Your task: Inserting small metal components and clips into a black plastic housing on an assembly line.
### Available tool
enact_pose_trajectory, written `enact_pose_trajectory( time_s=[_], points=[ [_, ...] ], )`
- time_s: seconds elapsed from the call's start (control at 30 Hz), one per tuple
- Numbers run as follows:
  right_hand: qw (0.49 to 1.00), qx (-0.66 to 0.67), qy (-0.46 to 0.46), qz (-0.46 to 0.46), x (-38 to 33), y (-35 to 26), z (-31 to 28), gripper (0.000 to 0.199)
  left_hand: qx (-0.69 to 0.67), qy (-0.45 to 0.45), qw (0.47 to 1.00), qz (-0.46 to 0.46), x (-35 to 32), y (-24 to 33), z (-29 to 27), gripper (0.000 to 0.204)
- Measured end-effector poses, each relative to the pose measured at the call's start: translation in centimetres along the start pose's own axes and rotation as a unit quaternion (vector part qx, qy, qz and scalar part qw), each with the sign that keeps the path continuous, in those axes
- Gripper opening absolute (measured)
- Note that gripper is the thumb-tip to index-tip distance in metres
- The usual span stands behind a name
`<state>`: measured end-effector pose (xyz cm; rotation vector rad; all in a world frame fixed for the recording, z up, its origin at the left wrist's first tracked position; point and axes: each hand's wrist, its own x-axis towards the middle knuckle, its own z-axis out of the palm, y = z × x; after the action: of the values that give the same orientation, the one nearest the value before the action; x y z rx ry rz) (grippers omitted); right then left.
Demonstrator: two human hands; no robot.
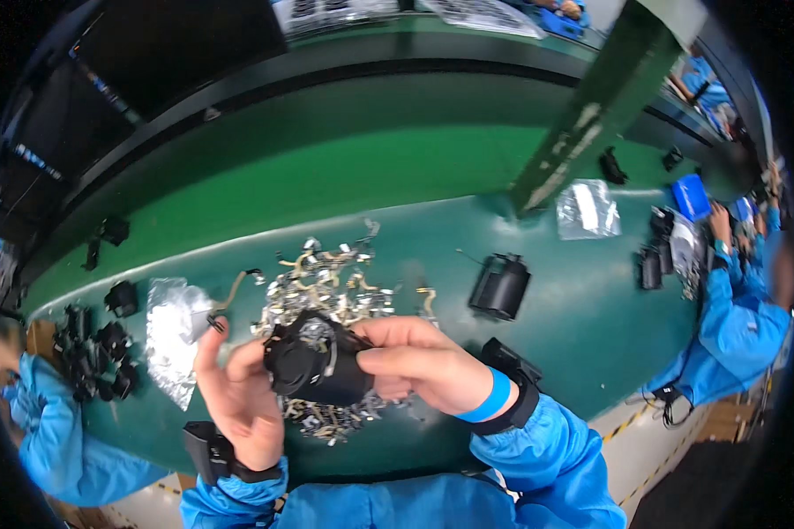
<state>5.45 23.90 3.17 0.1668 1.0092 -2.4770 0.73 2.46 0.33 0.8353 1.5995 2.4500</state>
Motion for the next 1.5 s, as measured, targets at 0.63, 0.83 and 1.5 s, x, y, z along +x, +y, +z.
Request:
enact_pose_trajectory(
  time_s=[0.63, 0.83, 1.5],
  points=[
    [0.69, -0.646, 0.089, -0.315, 3.1, 4.1, 2.0, 0.073, 0.362, -0.052, 0.931, 0.005, 0.3, 0.8, 0.3, 0.065],
    [0.73, -0.573, 0.137, -0.346, 2.7, 4.1, 1.6, 0.075, 0.153, -0.02, 0.984, 0.087, 0.2, 0.2, -0.4, 0.066],
    [0.835, -0.304, 0.149, -0.433, 3.4, 5.9, 0.6, 0.087, -0.104, -0.028, 0.978, -0.18, -1.7, -0.9, 1.0, 0.063]
  ],
)
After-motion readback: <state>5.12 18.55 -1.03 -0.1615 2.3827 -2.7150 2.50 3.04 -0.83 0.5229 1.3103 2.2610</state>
